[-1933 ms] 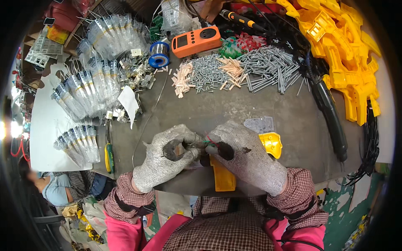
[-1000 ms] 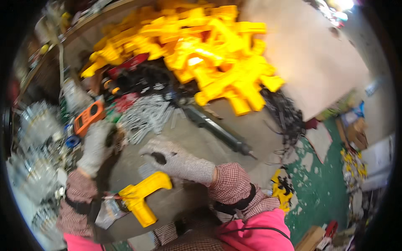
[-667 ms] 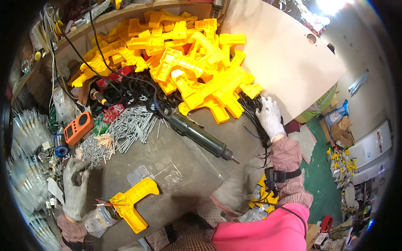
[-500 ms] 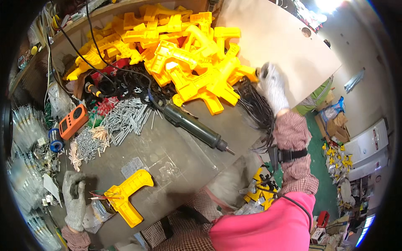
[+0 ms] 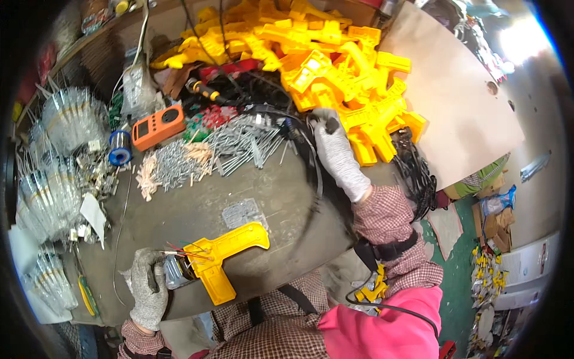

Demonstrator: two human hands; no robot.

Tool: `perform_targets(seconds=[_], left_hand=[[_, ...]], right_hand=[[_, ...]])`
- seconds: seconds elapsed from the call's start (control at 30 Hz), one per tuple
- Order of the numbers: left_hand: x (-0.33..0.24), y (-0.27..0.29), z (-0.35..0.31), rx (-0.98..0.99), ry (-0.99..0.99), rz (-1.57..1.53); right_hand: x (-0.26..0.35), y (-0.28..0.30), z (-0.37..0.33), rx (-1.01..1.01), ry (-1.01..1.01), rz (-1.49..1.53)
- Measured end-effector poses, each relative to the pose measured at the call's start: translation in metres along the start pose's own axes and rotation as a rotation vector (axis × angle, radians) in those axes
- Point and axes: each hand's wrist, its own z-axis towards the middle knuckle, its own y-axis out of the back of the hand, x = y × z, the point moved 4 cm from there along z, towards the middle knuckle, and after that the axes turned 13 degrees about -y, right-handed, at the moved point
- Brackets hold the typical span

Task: Assembling components into a yellow plastic toy gun housing and soldering internal wires.

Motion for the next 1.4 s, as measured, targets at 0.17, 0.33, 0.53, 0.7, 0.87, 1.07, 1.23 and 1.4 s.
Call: perform_targets(seconds=[0.17,0.33,0.53,0.7,0.87,1.07,1.23,1.4], left_hand=[[0.010,0.013,-0.028,-0.026,0.106,-0.017],[0.013,0.015,-0.017,0.006,0.052,-0.020],[0.019,0.050,0.007,-0.237,0.220,-0.306],[0.007,0.029,0.083,-0.207,0.076,-0.537],[0.019,-0.015,0.094,-0.125,0.239,-0.861],[0.023,-0.015,0.097,-0.080,0.243,-0.882],[0.013,-0.010,0.100,-0.153,0.147,-0.918],[0.060,0.007,0.096,-0.459,0.480,-1.269]], right_hand=[[0.080,0.002,-0.067,0.649,0.643,-0.377],[0.083,-0.021,-0.144,0.930,0.735,-0.641],[0.115,-0.011,-0.116,1.098,0.165,0.285],[0.161,-0.086,-0.122,0.946,-0.229,0.571],[0.164,-0.121,-0.130,0.659,0.242,0.095],[0.172,-0.126,-0.136,0.745,0.251,0.121],[0.156,-0.136,-0.138,0.920,-0.508,0.599],[0.159,-0.128,-0.133,0.929,-0.346,0.579]])
